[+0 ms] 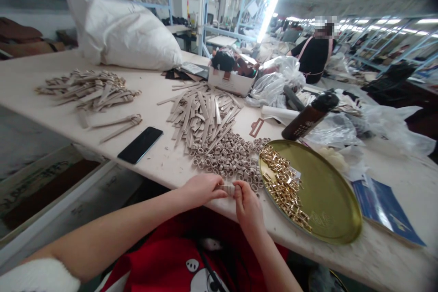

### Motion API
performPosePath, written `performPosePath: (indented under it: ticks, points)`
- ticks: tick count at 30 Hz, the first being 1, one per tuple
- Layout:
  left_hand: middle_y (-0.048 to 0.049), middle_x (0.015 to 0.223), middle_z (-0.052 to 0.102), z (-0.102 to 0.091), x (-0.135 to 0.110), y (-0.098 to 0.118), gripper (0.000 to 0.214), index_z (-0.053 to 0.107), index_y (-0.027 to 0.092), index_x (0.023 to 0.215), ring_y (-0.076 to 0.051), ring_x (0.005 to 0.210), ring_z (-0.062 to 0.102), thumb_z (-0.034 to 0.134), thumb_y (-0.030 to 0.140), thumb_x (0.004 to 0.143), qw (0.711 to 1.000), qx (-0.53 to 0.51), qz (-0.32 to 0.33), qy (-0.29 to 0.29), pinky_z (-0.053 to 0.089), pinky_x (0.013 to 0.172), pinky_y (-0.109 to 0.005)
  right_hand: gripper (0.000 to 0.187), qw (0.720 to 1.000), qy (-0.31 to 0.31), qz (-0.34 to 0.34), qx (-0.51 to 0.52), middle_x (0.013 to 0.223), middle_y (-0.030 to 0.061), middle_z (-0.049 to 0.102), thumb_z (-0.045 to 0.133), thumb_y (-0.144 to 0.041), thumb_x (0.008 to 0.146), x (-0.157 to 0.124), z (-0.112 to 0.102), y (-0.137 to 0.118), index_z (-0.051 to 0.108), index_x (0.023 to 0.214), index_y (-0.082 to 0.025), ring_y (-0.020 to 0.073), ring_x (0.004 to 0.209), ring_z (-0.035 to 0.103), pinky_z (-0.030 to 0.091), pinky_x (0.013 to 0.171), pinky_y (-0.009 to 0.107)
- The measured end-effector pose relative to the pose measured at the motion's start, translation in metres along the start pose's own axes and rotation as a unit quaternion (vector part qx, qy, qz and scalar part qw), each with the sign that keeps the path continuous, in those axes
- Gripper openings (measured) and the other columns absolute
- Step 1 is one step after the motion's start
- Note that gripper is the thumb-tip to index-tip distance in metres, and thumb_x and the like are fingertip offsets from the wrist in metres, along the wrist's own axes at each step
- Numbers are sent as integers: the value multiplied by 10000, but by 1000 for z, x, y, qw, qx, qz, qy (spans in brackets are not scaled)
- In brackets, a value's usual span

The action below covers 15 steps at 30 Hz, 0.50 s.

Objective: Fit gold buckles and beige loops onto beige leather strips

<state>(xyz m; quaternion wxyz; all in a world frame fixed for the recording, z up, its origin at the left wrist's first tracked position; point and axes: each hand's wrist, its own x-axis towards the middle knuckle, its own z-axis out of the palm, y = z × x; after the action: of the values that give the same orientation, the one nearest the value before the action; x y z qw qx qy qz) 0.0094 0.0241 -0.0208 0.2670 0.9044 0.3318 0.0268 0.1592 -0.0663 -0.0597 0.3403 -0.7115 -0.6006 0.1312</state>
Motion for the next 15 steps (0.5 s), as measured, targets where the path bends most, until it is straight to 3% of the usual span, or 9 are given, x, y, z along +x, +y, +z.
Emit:
performPosePath:
  ticks: [4, 8, 10, 13, 15]
  points:
    - [-82, 865, 599, 8, 4, -13, 179, 586, 147, 843, -236, 817, 554, 575, 303, 758, 982, 174, 57, 56, 425, 691, -326, 325, 994, 11, -13, -112, 951, 99, 588, 313, -324, 893, 11, 5, 11, 560, 1037, -169, 215, 821, 577, 449, 712, 334]
    - [-71, 771, 576, 22, 2, -9, 101, 560, 130, 784, -214, 726, 552, 473, 172, 812, 955, 267, 113, 62, 440, 619, -321, 370, 991, 26, -58, -118, 962, 106, 601, 287, -363, 900, 0, 17, 26, 557, 1048, -159, 217, 837, 595, 473, 712, 333]
    - [-61, 775, 565, 21, 4, -13, 92, 543, 136, 798, -191, 680, 551, 465, 180, 816, 954, 270, 115, 57, 437, 567, -290, 412, 987, 69, -83, -117, 982, 124, 605, 292, -416, 891, -4, 24, 38, 550, 1063, -145, 237, 876, 596, 479, 732, 348]
    - [-34, 813, 565, -6, -1, -41, 104, 521, 164, 882, -149, 671, 554, 432, 158, 828, 961, 264, 59, 57, 434, 556, -238, 469, 981, 112, -121, -100, 981, 148, 614, 322, -481, 868, -6, 34, 59, 541, 1090, -130, 233, 821, 621, 497, 696, 331]
    - [-13, 839, 574, -39, -13, -74, 148, 514, 202, 946, -127, 728, 560, 410, 164, 847, 960, 260, -51, 92, 436, 629, -208, 443, 982, 123, -114, -91, 974, 142, 626, 336, -478, 864, -5, 38, 69, 568, 1048, -149, 229, 798, 631, 502, 677, 321]
